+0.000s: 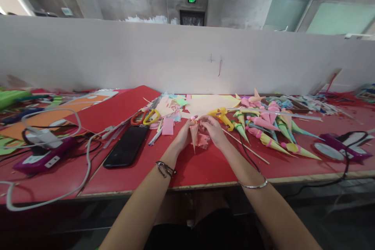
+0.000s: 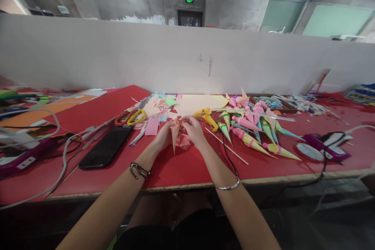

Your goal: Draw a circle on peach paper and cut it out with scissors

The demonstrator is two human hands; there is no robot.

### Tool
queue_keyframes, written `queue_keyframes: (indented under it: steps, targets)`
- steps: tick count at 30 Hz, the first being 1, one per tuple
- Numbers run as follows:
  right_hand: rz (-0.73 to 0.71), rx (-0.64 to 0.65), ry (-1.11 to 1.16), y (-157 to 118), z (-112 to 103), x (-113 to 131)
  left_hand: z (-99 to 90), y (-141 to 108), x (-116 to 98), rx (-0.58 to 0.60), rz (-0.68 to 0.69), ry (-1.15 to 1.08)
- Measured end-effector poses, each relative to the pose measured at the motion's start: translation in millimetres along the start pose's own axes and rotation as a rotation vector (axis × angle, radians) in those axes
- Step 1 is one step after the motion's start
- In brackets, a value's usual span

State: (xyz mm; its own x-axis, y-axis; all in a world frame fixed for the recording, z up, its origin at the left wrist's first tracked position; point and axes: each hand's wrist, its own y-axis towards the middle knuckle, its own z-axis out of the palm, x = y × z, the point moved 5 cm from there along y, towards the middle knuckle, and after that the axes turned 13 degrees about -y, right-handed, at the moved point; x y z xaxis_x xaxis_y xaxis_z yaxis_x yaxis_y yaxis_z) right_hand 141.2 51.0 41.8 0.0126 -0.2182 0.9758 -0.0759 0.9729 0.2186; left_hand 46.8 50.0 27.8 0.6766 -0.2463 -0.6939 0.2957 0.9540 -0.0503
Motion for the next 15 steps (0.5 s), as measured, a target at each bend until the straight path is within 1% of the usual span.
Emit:
queue_keyframes:
  steps: [4, 10, 15]
  targets:
    - [-0.005, -0.004, -0.023, 2, -1, -1, -2.6, 2, 0, -0.007, 0.017, 0.044]
    - [-0.011, -0.006, -0.031, 1, -2, 1, -5.3, 4, 0, -0.029, 0.064, 0.027]
    - [0.015, -0.009, -0.050, 0, -2, -1, -10.6, 4, 1, -0.064, 0.088, 0.157]
